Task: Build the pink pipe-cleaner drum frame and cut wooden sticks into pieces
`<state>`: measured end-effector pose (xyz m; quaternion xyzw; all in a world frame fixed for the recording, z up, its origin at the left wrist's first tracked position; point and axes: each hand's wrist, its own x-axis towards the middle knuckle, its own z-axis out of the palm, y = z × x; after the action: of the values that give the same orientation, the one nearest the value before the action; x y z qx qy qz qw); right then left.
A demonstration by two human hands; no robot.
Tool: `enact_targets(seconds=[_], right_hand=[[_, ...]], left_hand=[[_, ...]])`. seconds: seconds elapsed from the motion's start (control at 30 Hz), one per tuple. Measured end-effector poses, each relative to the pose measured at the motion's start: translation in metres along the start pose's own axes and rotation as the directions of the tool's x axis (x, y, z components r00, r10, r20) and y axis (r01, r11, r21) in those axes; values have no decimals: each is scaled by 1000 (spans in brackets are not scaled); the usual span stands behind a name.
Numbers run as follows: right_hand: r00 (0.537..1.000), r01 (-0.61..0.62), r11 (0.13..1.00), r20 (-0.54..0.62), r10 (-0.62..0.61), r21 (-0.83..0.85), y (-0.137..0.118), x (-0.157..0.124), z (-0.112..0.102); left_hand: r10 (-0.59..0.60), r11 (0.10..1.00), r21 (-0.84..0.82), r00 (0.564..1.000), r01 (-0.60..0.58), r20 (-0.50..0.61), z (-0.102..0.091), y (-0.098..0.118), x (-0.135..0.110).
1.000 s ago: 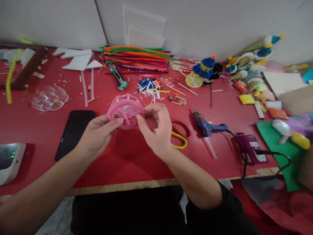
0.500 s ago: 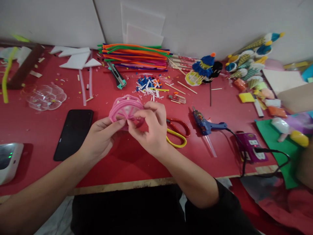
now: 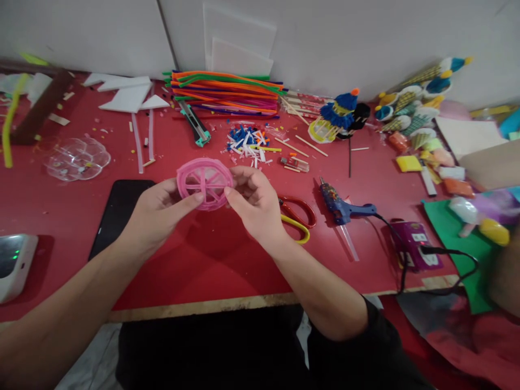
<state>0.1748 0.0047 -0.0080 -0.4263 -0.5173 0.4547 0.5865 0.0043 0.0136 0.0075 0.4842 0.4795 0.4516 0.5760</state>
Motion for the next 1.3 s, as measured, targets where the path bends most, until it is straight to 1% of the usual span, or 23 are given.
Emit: enact_targets(seconds=[0.07, 0.1, 0.17, 0.2, 0.27, 0.33, 0.37, 0.43, 0.5, 0.57, 0.67, 0.77, 0.9, 1.03, 1.17, 1.3], right_hand=[[999, -20, 999, 27, 19, 26, 1, 0, 0], [999, -26, 999, 31, 24, 41, 2, 1, 0], [999, -31, 996, 14, 30, 79, 5, 1, -1], [1000, -28, 995, -1, 28, 96, 7, 1, -1], [1000, -16, 994, -23, 18, 107, 10, 2, -2], [999, -2, 996, -32, 5, 89, 13, 2, -2], [1000, 2, 997, -31, 1, 83, 14, 2, -2], [1000, 0, 996, -23, 2, 90, 15, 2, -2], [1000, -9, 994, -14, 10, 106, 15, 1, -1], [1000, -23, 993, -12, 24, 115, 15, 0, 0], [998, -47, 987, -29, 52, 154, 15, 0, 1], [997, -63, 979, -38, 71, 195, 14, -1, 2], [996, -81, 982, -33, 87, 171, 13, -2, 2], [996, -72, 981, -35, 79, 181, 14, -2, 1], [999, -41, 993, -22, 43, 108, 14, -1, 1], [999, 27, 999, -17, -28, -26, 6, -4, 2]], left_hand=[[10, 998, 68, 999, -13, 38, -1, 1, 1], [17, 998, 67, 999, -20, 49, -1, 1, 1], [42, 999, -1, 998, -42, 41, 0, 1, 2], [54, 997, -56, 998, -53, 18, 0, 0, 3], [74, 980, -179, 995, -85, -65, 0, -3, 4], [96, 959, -251, 985, -130, -143, -2, -6, 5], [116, 955, -251, 979, -156, -168, -2, -6, 5], [158, 962, -195, 971, -192, -178, -3, -6, 4], [182, 973, -112, 967, -204, -175, -2, -4, 2], [181, 979, -58, 967, -194, -178, -1, -1, -1], [178, 980, -54, 967, -190, -182, 2, 2, -3], [185, 979, -53, 970, -195, -157, 2, 2, -3], [183, 982, -21, 972, -188, -149, 1, 1, -1], [180, 982, -22, 972, -185, -149, 1, 2, -1], [152, 987, -27, 980, -156, -126, 2, 1, -1], [139, 990, -6, 987, -140, -82, 0, -2, 1]])
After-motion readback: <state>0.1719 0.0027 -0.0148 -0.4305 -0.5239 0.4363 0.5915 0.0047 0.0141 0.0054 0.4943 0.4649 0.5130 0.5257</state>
